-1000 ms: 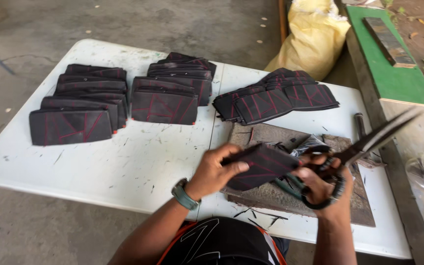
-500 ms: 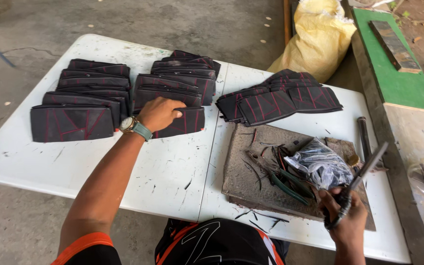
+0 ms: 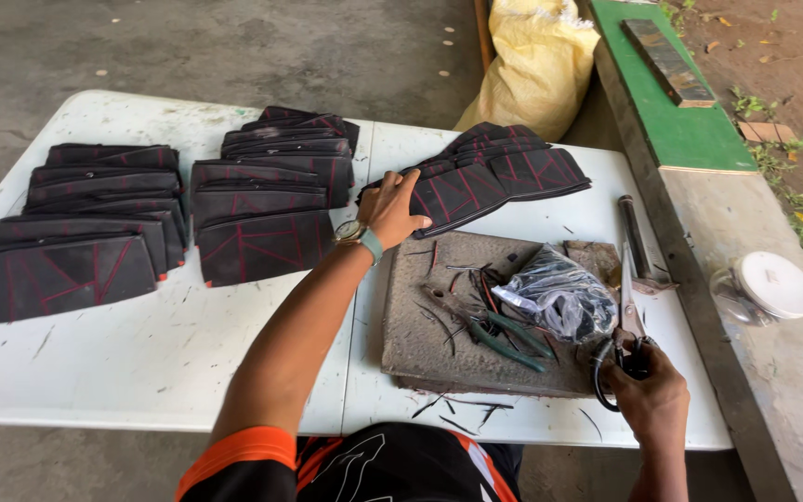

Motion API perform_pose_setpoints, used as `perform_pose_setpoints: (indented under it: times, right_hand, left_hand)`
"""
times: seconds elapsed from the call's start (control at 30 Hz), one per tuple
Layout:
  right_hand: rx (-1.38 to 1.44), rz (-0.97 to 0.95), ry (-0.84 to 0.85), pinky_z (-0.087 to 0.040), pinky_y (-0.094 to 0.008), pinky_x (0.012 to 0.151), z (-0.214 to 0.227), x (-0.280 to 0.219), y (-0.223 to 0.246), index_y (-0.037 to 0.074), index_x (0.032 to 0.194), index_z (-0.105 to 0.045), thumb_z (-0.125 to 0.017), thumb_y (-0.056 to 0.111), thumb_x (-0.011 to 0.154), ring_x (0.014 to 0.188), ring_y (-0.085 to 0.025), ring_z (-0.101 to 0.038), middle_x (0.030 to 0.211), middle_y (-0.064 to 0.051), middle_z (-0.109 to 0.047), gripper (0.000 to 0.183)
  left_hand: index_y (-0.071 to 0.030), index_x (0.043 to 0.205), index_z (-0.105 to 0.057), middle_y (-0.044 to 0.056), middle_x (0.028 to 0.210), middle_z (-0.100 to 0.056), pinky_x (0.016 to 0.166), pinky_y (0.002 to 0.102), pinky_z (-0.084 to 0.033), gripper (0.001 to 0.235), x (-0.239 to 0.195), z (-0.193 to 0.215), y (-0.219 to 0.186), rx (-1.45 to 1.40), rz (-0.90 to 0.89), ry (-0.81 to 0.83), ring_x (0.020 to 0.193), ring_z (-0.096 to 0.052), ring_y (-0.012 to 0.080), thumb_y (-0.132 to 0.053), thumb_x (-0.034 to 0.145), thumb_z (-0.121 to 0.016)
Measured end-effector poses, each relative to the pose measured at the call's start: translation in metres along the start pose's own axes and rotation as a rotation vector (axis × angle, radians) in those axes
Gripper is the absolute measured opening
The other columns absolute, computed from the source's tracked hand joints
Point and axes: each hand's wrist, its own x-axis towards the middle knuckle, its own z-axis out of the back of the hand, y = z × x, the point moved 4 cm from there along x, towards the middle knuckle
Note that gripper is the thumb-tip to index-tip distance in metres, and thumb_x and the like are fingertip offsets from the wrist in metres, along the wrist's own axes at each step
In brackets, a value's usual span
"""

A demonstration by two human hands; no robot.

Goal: The person trims excess threads from black pouches with red stitching using scissors. They handle each pouch individually, cutting threads along the edges and occasionally adjusting the zipper before placing the finished pouches in a stack.

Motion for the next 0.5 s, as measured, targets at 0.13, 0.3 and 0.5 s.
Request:
perform_pose_setpoints:
  times: [0.13, 0.3, 0.5]
  right_hand:
    - [-0.072, -0.024, -0.027, -0.055, -0.038, 0.083, 0.005, -0.002, 0.005, 0.001, 0.120, -0.073, -0.082, 0.023, 0.077, 0.092, -0.025, -0.074, 0.103, -0.017, -0.077, 0.049]
    - [-0.199, -0.062, -0.014, -0.057, -0.041, 0.086, 0.005, 0.002, 0.015, 0.001, 0.118, -0.072, -0.080, 0.026, 0.080, 0.091, -0.031, -0.075, 0.101, -0.019, -0.077, 0.047]
    - [-0.326, -0.038, -0.097, -0.055, -0.044, 0.088, 0.013, -0.001, 0.009, 0.004, 0.123, -0.074, -0.079, 0.025, 0.082, 0.097, -0.036, -0.073, 0.106, -0.021, -0.076, 0.046]
  left_hand:
    - [-0.014, 0.149, -0.043, 0.016, 0.143, -0.047, 0.095, 0.050, -0.049, 0.089, 0.015, -0.025, -0.002, 0.101, 0.294, 0.279, 0.115, -0.060, 0.0373, -0.052, 0.079, -0.082]
    - [-0.013, 0.133, -0.065, 0.011, 0.148, -0.053, 0.102, 0.049, -0.050, 0.060, 0.018, -0.044, -0.004, 0.269, 0.199, 0.311, 0.115, -0.068, 0.0333, -0.058, 0.094, -0.069]
    - [-0.010, 0.144, -0.046, 0.013, 0.141, -0.047, 0.097, 0.048, -0.048, 0.085, 0.020, -0.037, -0.004, 0.163, 0.393, 0.240, 0.114, -0.062, 0.0348, -0.052, 0.079, -0.082]
